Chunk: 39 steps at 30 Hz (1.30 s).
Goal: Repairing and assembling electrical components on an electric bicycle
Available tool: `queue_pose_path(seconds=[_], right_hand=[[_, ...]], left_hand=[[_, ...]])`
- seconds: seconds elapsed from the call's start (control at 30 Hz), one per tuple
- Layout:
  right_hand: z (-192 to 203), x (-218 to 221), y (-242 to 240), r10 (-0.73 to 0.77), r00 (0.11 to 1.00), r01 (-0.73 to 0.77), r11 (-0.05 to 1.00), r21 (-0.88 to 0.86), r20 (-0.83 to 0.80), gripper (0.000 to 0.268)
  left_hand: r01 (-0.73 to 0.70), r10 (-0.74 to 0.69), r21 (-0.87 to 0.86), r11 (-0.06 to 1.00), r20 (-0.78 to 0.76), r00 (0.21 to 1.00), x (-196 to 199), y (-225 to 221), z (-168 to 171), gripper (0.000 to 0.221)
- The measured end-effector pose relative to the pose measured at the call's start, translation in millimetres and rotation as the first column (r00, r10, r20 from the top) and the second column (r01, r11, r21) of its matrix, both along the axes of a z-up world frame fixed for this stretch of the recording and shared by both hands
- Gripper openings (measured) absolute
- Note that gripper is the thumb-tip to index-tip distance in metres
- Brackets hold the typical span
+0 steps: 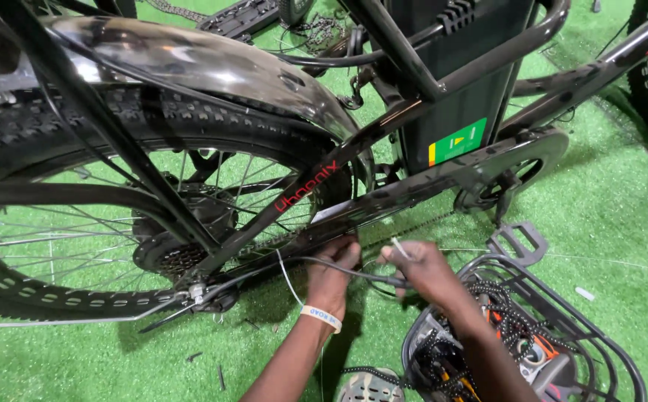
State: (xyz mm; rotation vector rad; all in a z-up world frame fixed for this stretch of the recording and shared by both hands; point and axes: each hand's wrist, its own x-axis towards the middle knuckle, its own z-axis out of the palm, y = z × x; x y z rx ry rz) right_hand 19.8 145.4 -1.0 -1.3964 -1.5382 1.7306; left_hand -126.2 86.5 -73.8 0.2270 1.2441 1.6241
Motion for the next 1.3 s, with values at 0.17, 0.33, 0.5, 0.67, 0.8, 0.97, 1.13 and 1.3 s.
queue_pose_path(seconds=[0.17,0.33,0.5,0.67,0.8,0.97,1.13,1.3], right_hand=[[-14.1,-9.1,9.2,-0.014,0.997,0.003,0.991,0.137,0.074,0.044],[-54.7,4.7,12.9,-0.012,0.949,-0.105,0.929,-0.354,-0.314,0.026],[-72.8,12.7,13.1,0.152,0.911,-0.312,0.861,-0.402,-0.383,0.011],[-41.5,6.4,8.1,0.514,0.842,-0.534,0.838,-0.113,-0.164,0.033],[-26.0,-8.7,14.6,0.193,0.925,-0.281,0.927,0.250,0.328,0.026],[14.3,-17.7,16.8,-0.391,0.916,0.321,0.849,0.419,0.092,0.028],[-12.8,-34.7,37.5,-0.420,0.821,0.470,0.882,0.041,-0.386,0.015],[14.0,-25.0,31.4,-0.339,0.756,0.326,0.937,-0.127,-0.561,0.015]], left_hand=[[-0.002,-0.041,0.180,0.984,0.235,0.971,3.0,17.1,-9.1,0.028],[0.006,-0.081,0.210,0.978,0.348,0.934,4.9,18.2,-5.7,0.021],[-0.032,-0.114,0.245,0.969,0.559,0.821,0.8,14.6,3.2,0.022],[-0.043,-0.094,0.234,0.971,0.542,0.835,0.3,13.4,11.3,0.022],[-0.040,0.018,0.054,0.998,0.369,0.929,-3.5,9.8,24.1,0.023],[0.186,-0.183,-0.139,0.973,0.040,0.982,8.4,-14.3,60.3,0.031],[0.493,-0.551,-0.246,0.835,-0.359,0.753,25.3,5.1,33.6,0.053],[0.497,-0.464,0.117,0.860,-0.228,0.856,33.9,46.2,-15.6,0.047]])
